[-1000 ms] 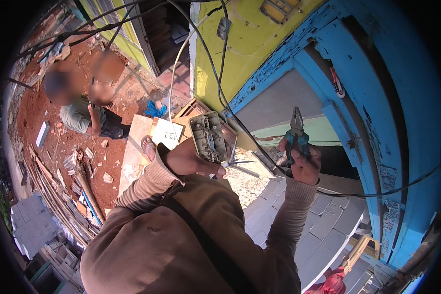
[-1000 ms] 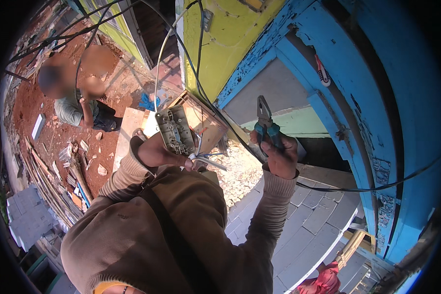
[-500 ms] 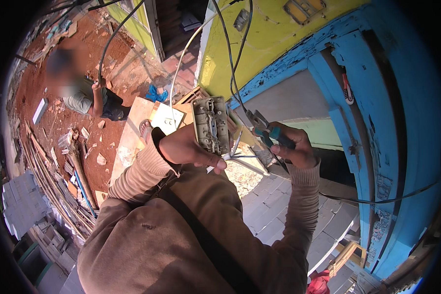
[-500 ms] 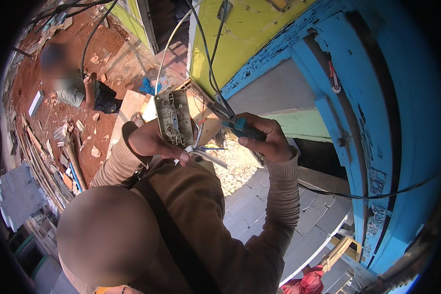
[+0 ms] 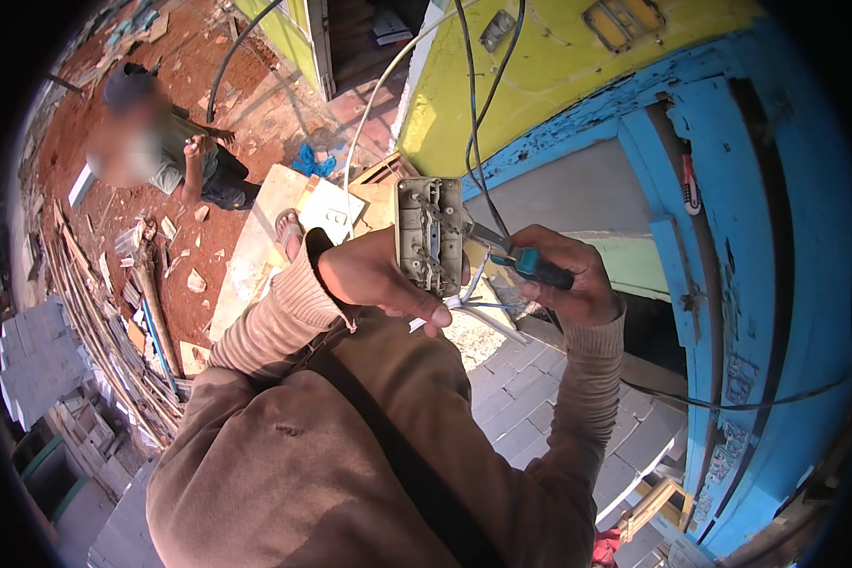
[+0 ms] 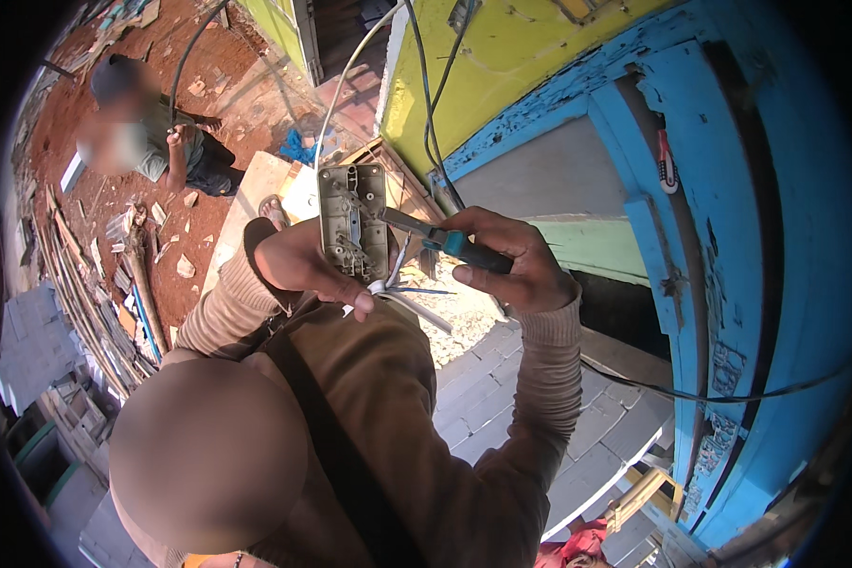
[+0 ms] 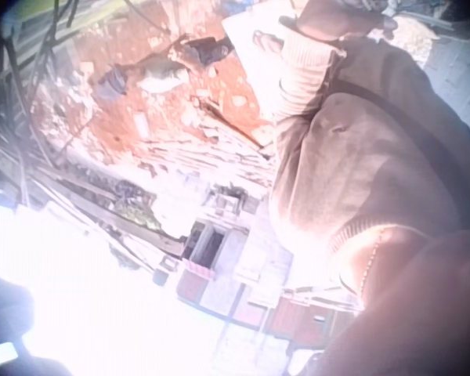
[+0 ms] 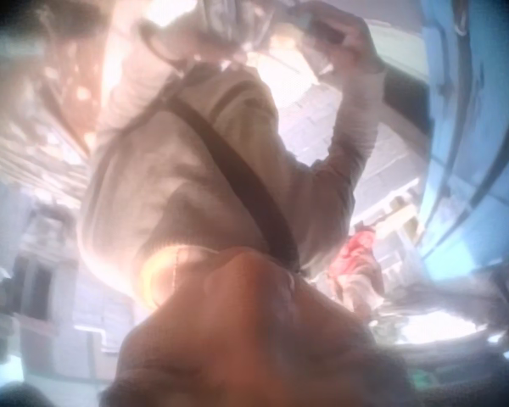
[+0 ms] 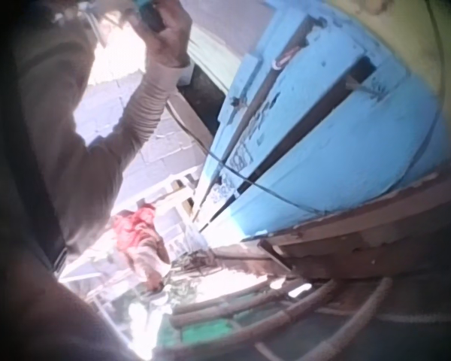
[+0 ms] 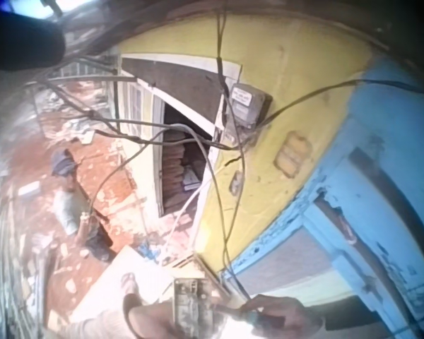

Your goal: The person wires an electrical box by hand using a screwdriver and pliers to strip and secure wires inside the component.

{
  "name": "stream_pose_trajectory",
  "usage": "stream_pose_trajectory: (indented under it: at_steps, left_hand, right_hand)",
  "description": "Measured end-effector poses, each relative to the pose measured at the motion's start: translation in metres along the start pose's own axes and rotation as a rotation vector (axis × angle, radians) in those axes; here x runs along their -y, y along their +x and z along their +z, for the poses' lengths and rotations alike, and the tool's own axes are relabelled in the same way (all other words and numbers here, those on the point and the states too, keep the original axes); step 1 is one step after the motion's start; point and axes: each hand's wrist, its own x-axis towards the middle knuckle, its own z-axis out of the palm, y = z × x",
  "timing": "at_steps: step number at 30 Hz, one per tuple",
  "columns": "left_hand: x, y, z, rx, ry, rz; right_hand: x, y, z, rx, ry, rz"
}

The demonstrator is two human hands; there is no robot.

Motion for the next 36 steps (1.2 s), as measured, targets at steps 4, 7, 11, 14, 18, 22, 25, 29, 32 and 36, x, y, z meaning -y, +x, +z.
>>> stream_pose_trajectory:
  at_steps: [4, 7, 11, 14, 18, 22, 25, 29, 32, 36]
  left_hand:
    - [0.0, 0.002, 0.003, 0.014, 0.009, 0.031]
    - [0.001, 0.003, 0.004, 0.019, -0.023, 0.001]
    - [-0.003, 0.002, 0.004, 0.018, -0.014, -0.003]
    - [-0.004, 0.003, 0.004, 0.007, -0.068, -0.055]
    - [0.0, 0.007, 0.002, 0.011, -0.107, -0.036]
    - [0.002, 0.008, -0.004, 0.034, -0.05, -0.059]
    - [0.004, 0.008, -0.008, 0.076, -0.091, -0.065]
    - [-0.006, 0.007, -0.006, 0.053, 0.0, -0.098]
    - [-0.003, 0.007, -0.008, 0.029, -0.036, -0.074]
    - [0.002, 0.006, -0.007, 0.056, -0.119, 0.002]
  right_hand:
    - [-0.005, -0.002, -0.004, 0.026, -0.036, -0.075]
    - [-0.004, -0.004, -0.002, 0.0, -0.027, -0.05]
    - [-0.008, -0.006, 0.001, -0.036, 0.032, -0.049]
    - [-0.016, -0.009, -0.006, -0.015, 0.012, -0.08]
    - [-0.02, -0.009, -0.007, 0.013, -0.015, -0.129]
    - [-0.015, -0.008, -0.005, -0.004, -0.035, -0.078]
    - [-0.008, -0.01, -0.002, -0.021, 0.027, 0.06]
    - [-0.012, -0.011, -0.002, 0.023, 0.168, 0.082]
    - [-0.008, -0.008, 0.005, 0.012, 0.245, 0.136]
    - [-0.004, -0.003, 0.017, -0.094, 0.051, 0.176]
